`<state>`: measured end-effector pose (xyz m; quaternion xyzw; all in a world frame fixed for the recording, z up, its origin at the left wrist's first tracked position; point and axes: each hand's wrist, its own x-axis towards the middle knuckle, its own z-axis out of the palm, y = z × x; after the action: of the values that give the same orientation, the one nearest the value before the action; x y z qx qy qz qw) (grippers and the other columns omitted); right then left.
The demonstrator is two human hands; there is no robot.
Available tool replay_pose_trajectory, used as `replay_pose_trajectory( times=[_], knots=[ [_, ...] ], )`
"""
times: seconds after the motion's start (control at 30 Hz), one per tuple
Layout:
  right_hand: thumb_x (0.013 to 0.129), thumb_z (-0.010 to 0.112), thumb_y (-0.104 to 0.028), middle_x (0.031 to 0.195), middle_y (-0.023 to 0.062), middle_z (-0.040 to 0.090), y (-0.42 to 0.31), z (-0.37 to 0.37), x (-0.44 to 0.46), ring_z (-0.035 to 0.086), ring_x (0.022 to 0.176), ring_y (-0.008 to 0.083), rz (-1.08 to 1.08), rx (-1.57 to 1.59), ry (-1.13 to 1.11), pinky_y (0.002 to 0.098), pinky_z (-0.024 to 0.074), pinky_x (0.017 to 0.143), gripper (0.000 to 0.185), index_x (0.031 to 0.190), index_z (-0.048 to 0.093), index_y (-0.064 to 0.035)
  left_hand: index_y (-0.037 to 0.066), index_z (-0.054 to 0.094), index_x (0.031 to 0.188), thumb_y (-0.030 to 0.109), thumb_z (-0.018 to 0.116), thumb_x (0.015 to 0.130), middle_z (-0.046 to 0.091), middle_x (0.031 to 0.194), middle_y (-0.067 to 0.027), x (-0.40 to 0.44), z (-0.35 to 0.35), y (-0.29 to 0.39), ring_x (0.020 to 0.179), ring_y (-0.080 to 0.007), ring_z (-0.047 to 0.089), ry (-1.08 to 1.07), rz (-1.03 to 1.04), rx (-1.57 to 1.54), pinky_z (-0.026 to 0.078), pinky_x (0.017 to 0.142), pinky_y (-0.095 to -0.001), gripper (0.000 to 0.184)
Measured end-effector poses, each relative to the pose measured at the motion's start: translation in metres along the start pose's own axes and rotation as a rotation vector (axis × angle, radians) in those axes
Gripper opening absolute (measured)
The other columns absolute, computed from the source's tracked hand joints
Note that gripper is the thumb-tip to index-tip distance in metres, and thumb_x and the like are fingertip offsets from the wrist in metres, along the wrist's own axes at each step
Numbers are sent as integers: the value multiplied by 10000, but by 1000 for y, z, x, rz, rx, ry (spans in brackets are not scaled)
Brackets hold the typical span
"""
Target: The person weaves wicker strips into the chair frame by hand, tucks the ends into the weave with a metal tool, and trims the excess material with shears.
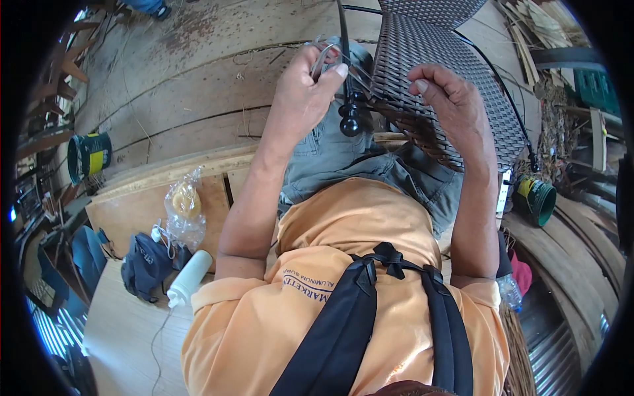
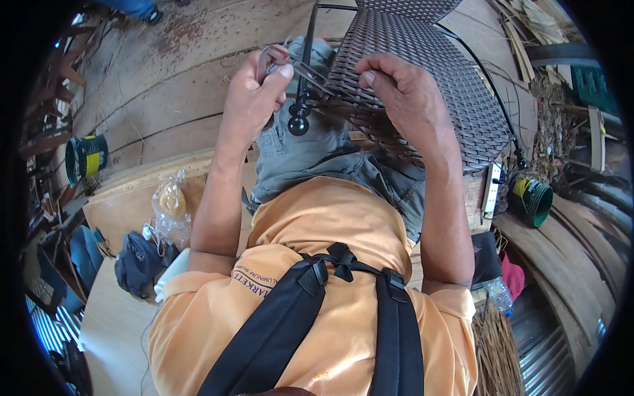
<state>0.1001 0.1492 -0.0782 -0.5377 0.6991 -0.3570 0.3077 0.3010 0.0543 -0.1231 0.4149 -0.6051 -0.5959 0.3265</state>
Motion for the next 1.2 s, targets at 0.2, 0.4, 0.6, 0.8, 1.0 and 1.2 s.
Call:
replay_pose_trajectory(
  times=[0.2, 0.4, 0.6, 0.8, 1.0, 1.2],
  knots=[
    [908, 575, -107, 813, 85, 660, -2, -6, 2, 604, 727, 147, -11, -5, -1, 282, 466, 682, 163, 1028, 641, -18, 12, 608, 902, 276, 659, 884, 512, 661, 29, 2, 5, 4, 605, -58, 436, -68, -63, 73, 393, 563, -244, 270],
    [891, 588, -87, 827, 112, 645, 14, -9, -22, 610, 741, 175, 57, 23, 32, 286, 471, 700, 156, 1013, 631, 1, -2, 632, 867, 252, 649, 896, 520, 646, 20, 1, 11, 3, 607, -57, 408, -5, -74, 153, 382, 556, -249, 257],
    [901, 578, -69, 854, 89, 657, 11, -7, -25, 621, 795, 140, 88, 144, 32, 262, 476, 724, 140, 1009, 629, 5, -2, 639, 900, 145, 649, 893, 551, 687, -4, -5, 7, 4, 617, -56, 425, 184, -12, 159, 380, 552, -235, 147],
    [915, 562, -67, 848, 80, 656, -2, -1, -2, 621, 805, 125, 53, 276, -22, 262, 479, 728, 149, 1024, 624, 12, 10, 638, 897, 55, 636, 885, 589, 819, -27, -14, -2, 25, 650, -66, 472, 157, 148, 181, 397, 565, -230, 47],
    [916, 573, -93, 832, 110, 671, -13, 16, 21, 634, 771, 160, -190, 289, -139, 287, 491, 714, 173, 1039, 639, 10, 7, 631, 908, 75, 640, 885, 610, 825, -87, -7, -1, 53, 707, -147, 578, -104, 450, 277, 468, 624, -258, 72],
    [894, 595, -99, 827, 138, 684, -20, 22, 32, 642, 728, 199, -121, 265, -312, 318, 497, 702, 181, 1032, 666, -7, 5, 629, 917, 136, 630, 908, 592, 769, -78, 11, -10, 49, 636, -144, 545, -142, 335, 275, 460, 606, -262, 131]
  ],
)
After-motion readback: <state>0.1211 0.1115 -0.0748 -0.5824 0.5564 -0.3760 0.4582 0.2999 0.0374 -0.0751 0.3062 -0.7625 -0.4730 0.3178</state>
